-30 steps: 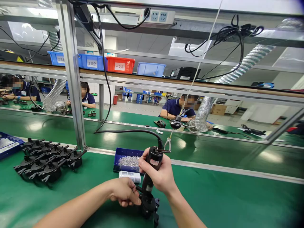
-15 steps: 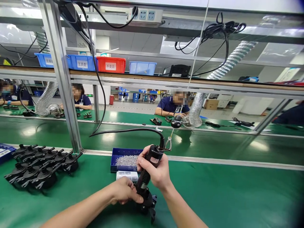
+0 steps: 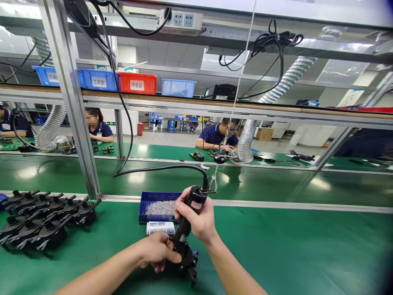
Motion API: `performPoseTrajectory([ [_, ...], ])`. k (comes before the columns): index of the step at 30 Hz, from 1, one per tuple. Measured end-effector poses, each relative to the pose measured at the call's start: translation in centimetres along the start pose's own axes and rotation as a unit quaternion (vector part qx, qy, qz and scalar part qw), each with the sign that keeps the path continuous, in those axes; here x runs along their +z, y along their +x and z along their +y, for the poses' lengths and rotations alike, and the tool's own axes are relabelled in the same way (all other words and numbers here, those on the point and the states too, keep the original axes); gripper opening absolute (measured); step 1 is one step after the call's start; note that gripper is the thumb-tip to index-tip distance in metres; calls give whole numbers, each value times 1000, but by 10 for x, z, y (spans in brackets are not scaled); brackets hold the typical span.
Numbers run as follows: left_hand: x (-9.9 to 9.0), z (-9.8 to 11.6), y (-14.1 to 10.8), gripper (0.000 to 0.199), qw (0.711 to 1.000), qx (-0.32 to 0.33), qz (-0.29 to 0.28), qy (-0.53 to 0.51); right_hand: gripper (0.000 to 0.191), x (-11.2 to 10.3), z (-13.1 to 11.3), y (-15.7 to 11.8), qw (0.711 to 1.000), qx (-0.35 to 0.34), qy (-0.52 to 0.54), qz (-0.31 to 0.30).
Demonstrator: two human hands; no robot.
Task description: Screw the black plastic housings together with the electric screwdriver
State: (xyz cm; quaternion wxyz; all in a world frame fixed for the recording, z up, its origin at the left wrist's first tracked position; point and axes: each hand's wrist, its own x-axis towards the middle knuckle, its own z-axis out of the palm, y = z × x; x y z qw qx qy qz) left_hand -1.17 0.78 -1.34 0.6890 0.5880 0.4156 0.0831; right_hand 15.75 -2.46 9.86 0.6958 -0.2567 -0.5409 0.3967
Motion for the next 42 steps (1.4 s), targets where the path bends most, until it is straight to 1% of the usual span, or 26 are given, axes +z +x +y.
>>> performPoseTrajectory([
  [2, 2, 1, 0, 54, 1000, -16, 12, 8, 29, -1, 1, 0, 1000, 6, -1, -11],
  [3, 3, 2, -1, 55, 1000, -22, 18, 9, 28, -2, 0, 0, 999, 11, 4, -31],
  [4, 4, 4, -1, 55, 999, -23, 24, 6, 29, -3, 0, 0, 998, 17, 13, -64],
  [5, 5, 5, -2, 55, 999, -22, 26, 6, 30, -4, 0, 0, 993, 28, 29, -111],
  [7, 7, 7, -4, 52, 999, -12, 28, 10, 36, -5, 2, -1, 972, 64, 73, -212],
  [8, 7, 8, -4, 50, 1000, -7, 26, 12, 38, -3, 4, -1, 964, 80, 87, -237],
  [9, 8, 9, -5, 49, 1000, -4, 25, 14, 38, -2, 6, -2, 967, 86, 87, -223],
  [10, 9, 9, -6, 49, 1000, -5, 28, 14, 38, 1, 9, -2, 979, 82, 71, -172],
  [11, 10, 10, -6, 51, 999, -12, 35, 10, 37, 4, 12, -3, 992, 69, 46, -96],
  [12, 10, 11, -7, 52, 999, -20, 45, 5, 35, 7, 15, -3, 998, 51, 25, -20],
  [13, 11, 11, -7, 54, 998, -28, 52, 0, 34, 9, 17, -3, 998, 36, 22, 35],
  [14, 11, 12, -7, 54, 998, -31, 57, -5, 34, 10, 18, -4, 997, 28, 44, 55],
  [15, 11, 12, -7, 53, 998, -32, 57, -9, 37, 10, 18, -4, 995, 28, 86, 39],
  [17, 12, 13, -7, 51, 998, -32, 49, -11, 46, 7, 17, -3, 981, 36, 188, -33],
  [18, 12, 14, -7, 50, 998, -32, 45, -12, 50, 6, 16, -2, 972, 40, 225, -60],
  [20, 11, 15, -7, 50, 998, -35, 45, -14, 51, 3, 15, -1, 962, 44, 257, -82],
  [22, 11, 16, -6, 49, 998, -33, 44, -13, 51, 2, 14, -1, 964, 37, 250, -81],
  [25, 11, 15, -5, 48, 999, -29, 40, -14, 53, 3, 15, -3, 976, 22, 206, -69],
  [27, 12, 14, -5, 49, 999, -27, 38, -16, 48, 5, 15, -5, 984, 9, 165, -65],
  [29, 12, 14, -5, 48, 999, -21, 38, -15, 40, 6, 15, -6, 989, 0, 125, -74],
  [32, 12, 15, -7, 43, 999, -15, 39, -7, 37, 7, 12, -6, 992, 0, 85, -89],
  [35, 12, 17, -10, 38, 999, -11, 39, -1, 38, 6, 11, -4, 994, 3, 68, -87],
  [39, 13, 15, -9, 35, 998, -12, 57, 9, 37, 5, 12, -2, 994, 13, 62, -86],
  [40, 15, 13, -8, 35, 998, -8, 62, 12, 37, 4, 13, -2, 995, 13, 58, -83],
  [41, 17, 9, -7, 36, 997, 13, 72, 10, 37, 4, 15, -3, 995, 12, 53, -78],
  [42, 20, 4, -5, 36, 995, 51, 84, 0, 38, 3, 16, -4, 996, 10, 47, -73],
])
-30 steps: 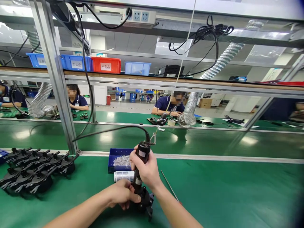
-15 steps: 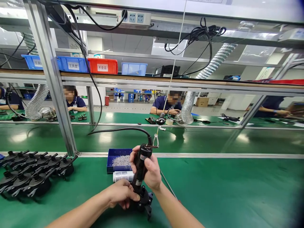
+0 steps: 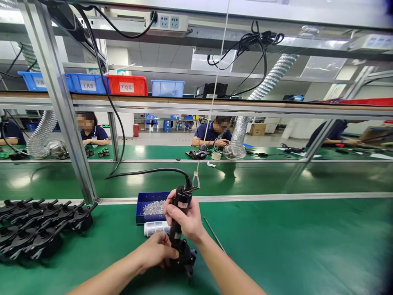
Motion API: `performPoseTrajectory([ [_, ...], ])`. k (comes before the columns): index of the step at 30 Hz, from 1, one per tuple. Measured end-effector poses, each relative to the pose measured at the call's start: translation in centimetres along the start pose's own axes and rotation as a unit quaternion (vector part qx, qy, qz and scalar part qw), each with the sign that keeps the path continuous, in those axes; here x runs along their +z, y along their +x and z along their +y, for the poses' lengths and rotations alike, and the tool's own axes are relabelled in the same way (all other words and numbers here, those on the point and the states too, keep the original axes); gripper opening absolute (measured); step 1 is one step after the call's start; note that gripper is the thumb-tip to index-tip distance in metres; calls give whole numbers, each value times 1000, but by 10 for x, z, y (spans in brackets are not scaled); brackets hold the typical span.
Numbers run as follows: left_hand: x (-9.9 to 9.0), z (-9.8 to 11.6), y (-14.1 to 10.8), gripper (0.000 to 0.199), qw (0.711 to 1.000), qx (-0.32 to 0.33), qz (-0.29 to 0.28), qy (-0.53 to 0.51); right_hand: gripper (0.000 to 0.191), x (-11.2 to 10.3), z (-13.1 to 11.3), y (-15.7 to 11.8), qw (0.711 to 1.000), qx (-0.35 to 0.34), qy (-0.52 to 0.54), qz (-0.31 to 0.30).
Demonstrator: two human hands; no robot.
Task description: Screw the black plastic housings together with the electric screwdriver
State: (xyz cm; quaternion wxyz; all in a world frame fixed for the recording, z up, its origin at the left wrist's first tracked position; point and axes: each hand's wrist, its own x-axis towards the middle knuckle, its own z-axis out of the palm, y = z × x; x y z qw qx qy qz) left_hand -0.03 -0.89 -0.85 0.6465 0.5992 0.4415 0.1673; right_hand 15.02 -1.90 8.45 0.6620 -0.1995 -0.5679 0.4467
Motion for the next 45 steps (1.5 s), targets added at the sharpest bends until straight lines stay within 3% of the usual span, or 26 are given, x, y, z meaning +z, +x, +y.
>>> performPoseTrajectory([
  [2, 5, -13, 0, 41, 992, 106, 23, -61, 39, -2, 3, -2, 1000, 4, -11, 8],
  [4, 6, -25, -3, 60, 974, 198, -5, -107, 38, -5, 4, -2, 1000, 7, -20, 17],
  [7, 4, -39, -9, 105, 971, 215, -81, -65, 36, -7, 0, -1, 999, -10, -19, 28],
  [9, 3, -41, -11, 120, 973, 213, -83, -22, 33, -7, -7, 0, 999, -26, -12, 33],
  [12, 2, -37, -10, 120, 969, 234, -73, -21, 24, -3, -19, -1, 997, -54, 9, 47],
  [16, -2, -24, -1, 116, 953, 254, -145, -72, 22, 6, -22, -3, 996, -53, 52, 46],
  [23, -9, -22, 6, 66, 958, 240, -144, -67, 24, 14, -11, -1, 999, 9, 27, 22],
  [28, -10, -13, 2, 68, 966, 199, -156, -47, 27, 19, -12, -4, 998, 56, -12, -7],
  [33, -7, -7, -1, 78, 972, 191, -128, -55, 21, 23, -4, -13, 995, 7, -66, 72],
  [36, -5, -8, -2, 79, 976, 175, -117, -50, 18, 26, -3, -14, 993, -10, -80, 84],
  [41, -4, -11, -4, 74, 978, 177, -104, -51, 20, 31, 1, -10, 990, 26, -80, 117],
  [45, -2, -13, -5, 81, 973, 211, -85, -46, 22, 33, 0, -7, 990, 35, -69, 117],
])
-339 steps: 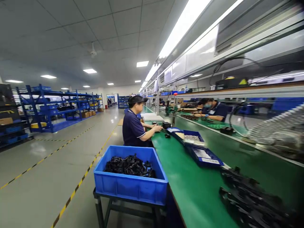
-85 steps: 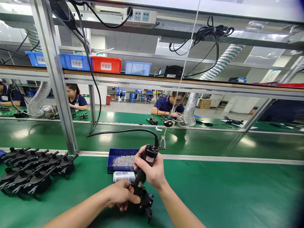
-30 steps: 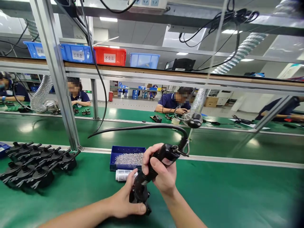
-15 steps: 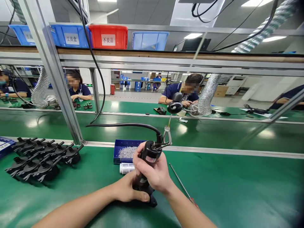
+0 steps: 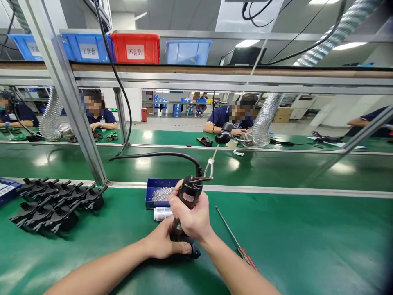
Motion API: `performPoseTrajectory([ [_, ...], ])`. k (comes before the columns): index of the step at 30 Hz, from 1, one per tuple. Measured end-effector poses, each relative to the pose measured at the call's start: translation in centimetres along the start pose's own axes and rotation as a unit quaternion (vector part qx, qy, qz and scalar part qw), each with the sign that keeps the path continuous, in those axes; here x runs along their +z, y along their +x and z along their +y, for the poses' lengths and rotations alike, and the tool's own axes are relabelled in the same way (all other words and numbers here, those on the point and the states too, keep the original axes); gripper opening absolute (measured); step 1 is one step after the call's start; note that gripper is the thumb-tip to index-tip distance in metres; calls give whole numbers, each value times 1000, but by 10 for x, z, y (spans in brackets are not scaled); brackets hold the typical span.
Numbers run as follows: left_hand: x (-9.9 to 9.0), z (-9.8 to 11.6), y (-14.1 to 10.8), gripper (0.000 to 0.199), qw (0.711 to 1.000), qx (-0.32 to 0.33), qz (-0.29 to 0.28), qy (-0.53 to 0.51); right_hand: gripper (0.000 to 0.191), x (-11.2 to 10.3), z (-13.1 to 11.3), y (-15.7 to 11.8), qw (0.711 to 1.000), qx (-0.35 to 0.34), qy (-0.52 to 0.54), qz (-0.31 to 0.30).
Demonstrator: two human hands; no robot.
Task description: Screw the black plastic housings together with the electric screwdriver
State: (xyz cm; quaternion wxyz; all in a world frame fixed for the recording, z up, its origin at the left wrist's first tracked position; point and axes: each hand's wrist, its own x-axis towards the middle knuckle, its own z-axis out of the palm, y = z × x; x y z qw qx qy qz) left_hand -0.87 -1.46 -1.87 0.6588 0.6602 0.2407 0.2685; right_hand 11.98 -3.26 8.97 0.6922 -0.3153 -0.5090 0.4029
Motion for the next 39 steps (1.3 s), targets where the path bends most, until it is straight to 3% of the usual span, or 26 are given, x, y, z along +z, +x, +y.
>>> performPoseTrajectory([
  [4, -4, -3, -3, 94, 996, 64, 37, 59, 19, -13, -17, 5, 998, -20, 57, -28],
  [8, -11, -7, -6, 113, 995, 30, 54, 76, 24, -36, -31, 13, 995, -35, 88, -43],
  [13, -11, -9, -5, 97, 996, 19, 65, 57, 22, -51, -20, 20, 996, -40, 68, -40],
  [22, -12, 6, -4, 88, 999, 20, 24, 32, 20, -43, -12, 24, 996, 4, 56, -70],
  [26, -11, 10, -3, 82, 1000, 25, 13, 9, 16, -39, -10, 18, 998, -19, 42, -50],
  [34, -12, 7, -2, 82, 1000, 25, 3, -11, 16, -38, -4, 13, 998, -19, 23, -48],
  [39, -14, 1, -3, 85, 999, 31, 14, 17, 20, -34, -6, 17, 1000, -8, 18, -15],
])
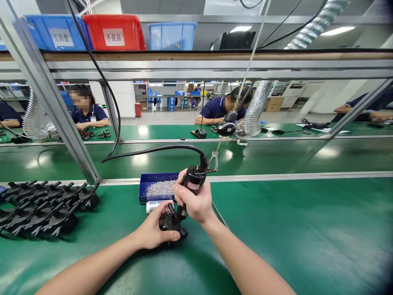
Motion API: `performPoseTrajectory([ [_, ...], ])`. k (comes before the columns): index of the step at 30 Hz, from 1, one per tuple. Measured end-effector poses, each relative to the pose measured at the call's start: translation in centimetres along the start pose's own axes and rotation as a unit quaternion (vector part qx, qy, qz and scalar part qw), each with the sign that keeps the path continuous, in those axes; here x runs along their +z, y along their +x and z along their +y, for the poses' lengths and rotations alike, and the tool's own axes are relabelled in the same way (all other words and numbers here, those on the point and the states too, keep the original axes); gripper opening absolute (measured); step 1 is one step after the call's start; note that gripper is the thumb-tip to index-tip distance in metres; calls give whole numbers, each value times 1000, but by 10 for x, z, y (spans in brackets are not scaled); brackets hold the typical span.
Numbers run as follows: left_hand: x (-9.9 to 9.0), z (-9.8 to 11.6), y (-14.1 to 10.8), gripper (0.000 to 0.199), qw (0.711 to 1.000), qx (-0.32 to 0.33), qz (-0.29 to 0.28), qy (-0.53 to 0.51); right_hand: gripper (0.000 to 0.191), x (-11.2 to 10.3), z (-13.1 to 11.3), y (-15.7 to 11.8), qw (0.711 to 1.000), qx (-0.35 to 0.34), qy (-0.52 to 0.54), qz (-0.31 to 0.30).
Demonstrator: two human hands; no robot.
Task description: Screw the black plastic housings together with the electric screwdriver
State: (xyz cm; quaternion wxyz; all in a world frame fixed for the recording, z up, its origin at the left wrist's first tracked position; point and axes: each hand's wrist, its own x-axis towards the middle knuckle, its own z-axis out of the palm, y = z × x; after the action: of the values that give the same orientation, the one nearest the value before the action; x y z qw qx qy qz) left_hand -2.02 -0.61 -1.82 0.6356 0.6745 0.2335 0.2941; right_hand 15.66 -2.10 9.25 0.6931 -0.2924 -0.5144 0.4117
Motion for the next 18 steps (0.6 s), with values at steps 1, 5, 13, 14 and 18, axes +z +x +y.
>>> performPoseTrajectory([
  [1, 0, -2, 0, 86, 1000, 1, 3, 10, 21, 0, -2, 1, 1000, 5, 0, 6],
  [5, -5, -11, -1, 95, 1000, 4, 13, 26, 17, -6, -15, 0, 999, -12, 19, -47],
  [13, -12, -10, 0, 116, 977, 77, -17, 196, 23, -9, -15, -10, 975, 39, 142, -167],
  [14, -10, -9, 0, 109, 976, 87, -10, 200, 24, -9, -14, -9, 975, 46, 141, -168],
  [18, -5, -7, 3, 110, 980, 82, -5, 182, 24, -11, -12, -6, 972, 70, 126, -186],
])
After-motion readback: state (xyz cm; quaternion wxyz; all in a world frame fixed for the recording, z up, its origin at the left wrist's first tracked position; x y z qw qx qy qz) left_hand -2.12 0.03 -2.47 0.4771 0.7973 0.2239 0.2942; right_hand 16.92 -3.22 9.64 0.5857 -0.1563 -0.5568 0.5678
